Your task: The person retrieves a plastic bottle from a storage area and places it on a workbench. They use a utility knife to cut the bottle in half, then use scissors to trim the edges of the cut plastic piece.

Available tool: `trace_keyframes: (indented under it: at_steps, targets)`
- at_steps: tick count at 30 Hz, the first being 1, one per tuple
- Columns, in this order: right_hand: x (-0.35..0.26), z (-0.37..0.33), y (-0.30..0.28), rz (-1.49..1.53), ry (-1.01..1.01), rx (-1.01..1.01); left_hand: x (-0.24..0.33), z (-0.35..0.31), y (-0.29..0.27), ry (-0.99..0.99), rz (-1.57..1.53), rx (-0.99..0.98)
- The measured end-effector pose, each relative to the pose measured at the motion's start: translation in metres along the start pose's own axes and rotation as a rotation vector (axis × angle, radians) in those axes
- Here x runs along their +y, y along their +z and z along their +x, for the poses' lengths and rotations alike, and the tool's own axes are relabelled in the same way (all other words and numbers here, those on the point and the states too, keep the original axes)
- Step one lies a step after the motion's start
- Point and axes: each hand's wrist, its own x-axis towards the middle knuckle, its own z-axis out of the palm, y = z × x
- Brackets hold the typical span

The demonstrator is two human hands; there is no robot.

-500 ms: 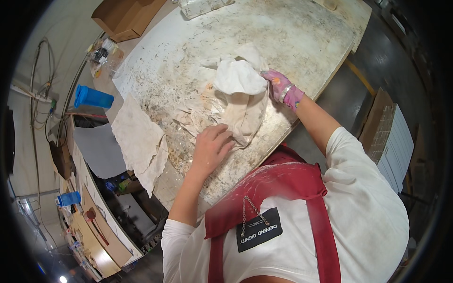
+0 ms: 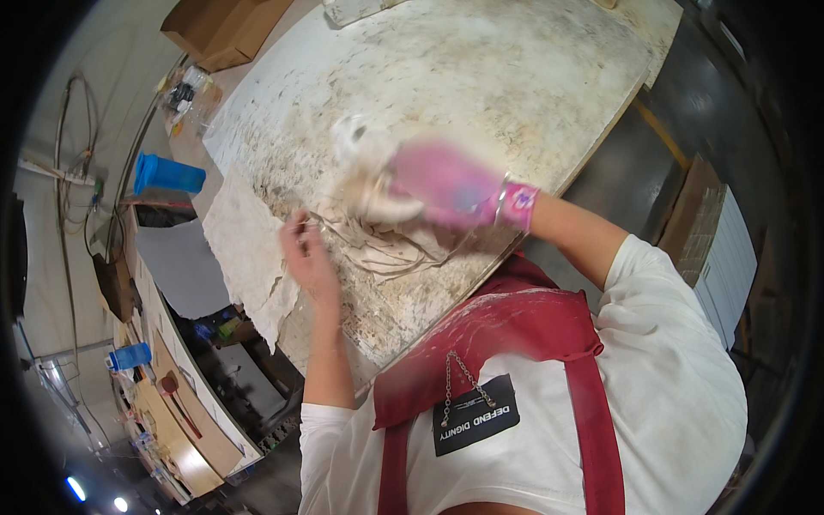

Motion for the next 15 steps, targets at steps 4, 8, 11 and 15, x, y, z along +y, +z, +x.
trace_keyframes:
  at_steps: [4, 8, 11, 15]
  targets:
    - [-0.023, -0.016, 0.039, -0.106, -0.219, -0.09, 0.001, 0.02, 0.001, 0.247, 0.29, -0.09]
    - [-0.011, -0.008, 0.027, 0.458, -0.006, 0.188, -0.025, 0.003, 0.02, 0.148, 0.734, -0.395]
    - [0.007, -0.019, 0.027, 0.753, 0.348, 0.231, -0.037, -0.005, 0.026, 0.035, 0.641, -0.324]
    - [-0.031, -0.007, 0.021, 0.834, 0.585, -0.075, -0.043, -0.005, 0.031, -0.008, 0.459, -0.353]
